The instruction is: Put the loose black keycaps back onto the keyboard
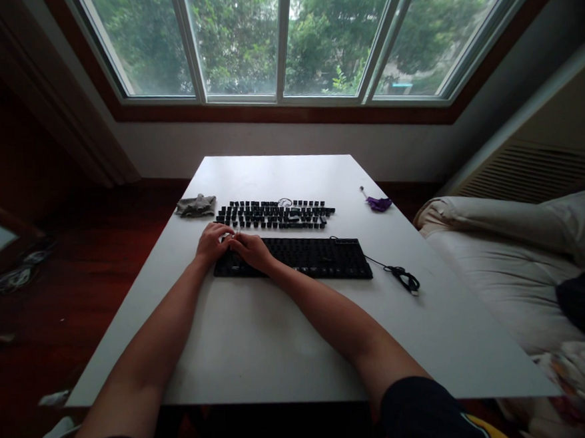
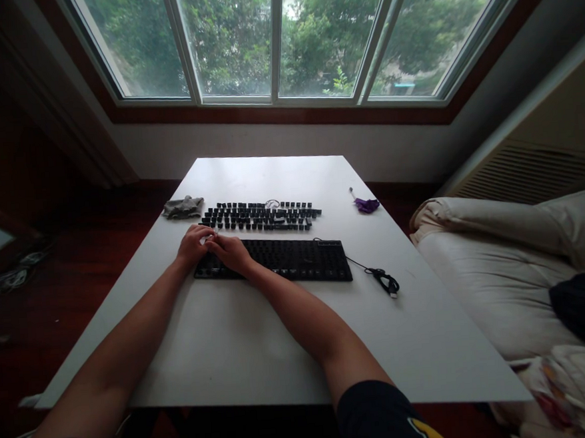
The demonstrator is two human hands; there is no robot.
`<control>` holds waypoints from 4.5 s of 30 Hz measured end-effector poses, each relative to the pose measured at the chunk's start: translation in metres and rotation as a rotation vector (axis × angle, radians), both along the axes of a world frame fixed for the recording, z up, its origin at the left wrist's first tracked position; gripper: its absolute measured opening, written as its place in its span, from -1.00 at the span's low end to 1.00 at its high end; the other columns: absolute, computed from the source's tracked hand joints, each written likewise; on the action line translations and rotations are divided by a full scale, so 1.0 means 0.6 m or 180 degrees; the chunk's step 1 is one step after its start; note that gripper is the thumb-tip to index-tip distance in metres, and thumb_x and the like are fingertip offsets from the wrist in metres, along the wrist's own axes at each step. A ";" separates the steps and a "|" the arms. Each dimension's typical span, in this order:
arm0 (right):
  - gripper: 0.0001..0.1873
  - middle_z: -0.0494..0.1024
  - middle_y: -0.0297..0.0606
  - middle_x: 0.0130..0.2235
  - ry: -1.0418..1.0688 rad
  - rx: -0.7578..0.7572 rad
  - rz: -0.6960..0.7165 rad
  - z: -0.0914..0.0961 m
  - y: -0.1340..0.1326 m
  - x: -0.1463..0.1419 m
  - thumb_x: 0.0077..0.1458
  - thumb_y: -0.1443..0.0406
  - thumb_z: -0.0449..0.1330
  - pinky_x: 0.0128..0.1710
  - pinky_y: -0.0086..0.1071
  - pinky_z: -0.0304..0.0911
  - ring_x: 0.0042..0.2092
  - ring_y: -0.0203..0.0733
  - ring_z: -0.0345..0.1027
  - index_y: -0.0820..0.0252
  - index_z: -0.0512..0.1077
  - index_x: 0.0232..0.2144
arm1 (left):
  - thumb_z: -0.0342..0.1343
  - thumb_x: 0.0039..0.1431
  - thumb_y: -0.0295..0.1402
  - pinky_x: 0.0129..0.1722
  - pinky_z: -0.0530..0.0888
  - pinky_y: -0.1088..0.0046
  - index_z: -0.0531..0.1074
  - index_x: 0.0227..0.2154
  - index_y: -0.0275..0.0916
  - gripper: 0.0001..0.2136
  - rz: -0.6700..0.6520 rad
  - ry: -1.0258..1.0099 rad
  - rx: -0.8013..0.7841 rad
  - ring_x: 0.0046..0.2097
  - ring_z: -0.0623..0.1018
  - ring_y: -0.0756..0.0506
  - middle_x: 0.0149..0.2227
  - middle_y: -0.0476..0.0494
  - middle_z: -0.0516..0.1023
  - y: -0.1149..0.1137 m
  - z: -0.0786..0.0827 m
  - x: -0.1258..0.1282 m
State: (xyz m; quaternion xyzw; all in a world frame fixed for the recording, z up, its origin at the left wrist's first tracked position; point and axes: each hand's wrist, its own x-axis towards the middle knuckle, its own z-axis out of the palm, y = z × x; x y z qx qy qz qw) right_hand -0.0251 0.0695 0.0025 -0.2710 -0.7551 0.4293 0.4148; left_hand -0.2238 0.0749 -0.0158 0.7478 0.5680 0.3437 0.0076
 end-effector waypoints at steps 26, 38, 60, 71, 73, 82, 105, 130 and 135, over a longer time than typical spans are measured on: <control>-0.62 0.38 -0.36 -0.51 -0.0338 0.1081 0.0475 0.015 -0.024 0.007 0.26 0.06 0.14 -0.35 -0.42 0.11 -0.45 -0.30 0.14 0.19 0.43 -0.48 | 0.08 0.26 -0.31 -0.07 0.42 0.24 0.59 -0.27 -0.12 -0.83 -0.0229 0.0121 -0.0265 -0.11 0.49 -0.20 -0.21 -0.13 0.61 0.006 -0.010 0.005; -0.77 0.32 -0.41 -0.53 0.0261 0.0073 -0.0323 0.010 -0.006 0.003 0.14 0.18 0.10 -0.38 -0.42 0.10 -0.46 -0.29 0.14 0.17 0.37 -0.48 | 0.08 0.25 -0.28 -0.07 0.44 0.22 0.58 -0.26 -0.14 -0.83 -0.0139 0.0172 -0.0287 -0.09 0.51 -0.22 -0.19 -0.16 0.61 0.000 -0.004 0.009; -0.56 0.33 -0.34 -0.49 0.0565 -0.0285 -0.1387 0.015 0.027 0.015 0.33 0.14 -0.14 -0.26 -0.37 0.16 -0.38 -0.21 0.22 0.09 0.23 -0.56 | 0.06 0.27 -0.31 -0.08 0.46 0.27 0.60 -0.25 -0.13 -0.81 -0.0308 -0.0373 -0.0187 -0.13 0.53 -0.15 -0.23 -0.12 0.59 -0.010 0.024 0.025; -0.48 0.40 -0.29 -0.42 0.0855 -0.0724 -0.1567 0.024 0.027 0.023 0.32 -0.12 -0.09 -0.36 -0.37 0.18 -0.36 -0.18 0.30 0.10 0.35 -0.42 | 0.12 0.16 -0.33 0.01 0.47 0.23 0.60 -0.18 -0.14 -0.79 -0.0995 -0.0561 -0.0652 -0.07 0.56 -0.18 -0.15 -0.11 0.63 -0.013 0.033 0.041; -0.50 0.41 -0.29 -0.42 0.0938 -0.0947 -0.1463 0.029 0.026 0.024 0.31 -0.12 -0.06 -0.38 -0.36 0.20 -0.35 -0.17 0.32 0.10 0.35 -0.41 | 0.13 0.14 -0.35 0.01 0.48 0.22 0.60 -0.15 -0.13 -0.76 -0.0959 -0.0564 -0.0660 -0.06 0.56 -0.18 -0.13 -0.11 0.63 -0.012 0.030 0.040; -0.51 0.38 -0.30 -0.46 0.0963 -0.0823 -0.1516 0.009 0.039 0.018 0.33 -0.09 -0.11 -0.39 -0.33 0.24 -0.39 -0.16 0.33 0.08 0.32 -0.42 | 0.12 0.20 -0.30 -0.06 0.51 0.28 0.53 0.03 -0.10 -0.67 -0.0722 -0.0849 -0.0728 -0.10 0.60 -0.15 -0.10 -0.11 0.64 -0.014 0.023 0.046; -0.39 0.48 -0.30 -0.50 0.1845 -0.1581 -0.1376 -0.012 0.061 0.009 0.17 -0.27 0.02 -0.52 -0.34 0.36 -0.52 -0.20 0.42 0.14 0.35 -0.38 | 0.15 0.21 -0.23 -0.17 0.51 0.35 0.40 0.00 -0.12 -0.69 -0.0297 -0.1252 -0.0436 -0.23 0.57 -0.07 -0.12 -0.11 0.61 -0.014 0.022 0.060; -0.72 0.48 -0.35 -0.50 0.2585 -0.2121 -0.0937 -0.017 0.067 0.008 0.20 0.09 0.09 -0.50 -0.41 0.42 -0.52 -0.28 0.43 0.17 0.38 -0.39 | 0.19 0.22 -0.12 -0.17 0.47 0.39 0.46 -0.09 -0.23 -0.68 -0.0925 -0.2347 -0.1010 -0.23 0.55 -0.07 -0.20 -0.12 0.57 -0.001 0.023 0.047; -0.74 0.49 -0.37 -0.46 0.2448 -0.2152 -0.0706 -0.009 0.065 0.010 0.13 0.09 0.19 -0.49 -0.43 0.41 -0.49 -0.28 0.46 0.16 0.37 -0.39 | 0.20 0.21 -0.16 -0.16 0.47 0.36 0.46 -0.08 -0.22 -0.69 -0.0782 -0.2102 -0.0766 -0.22 0.55 -0.08 -0.16 -0.13 0.59 0.000 0.023 0.049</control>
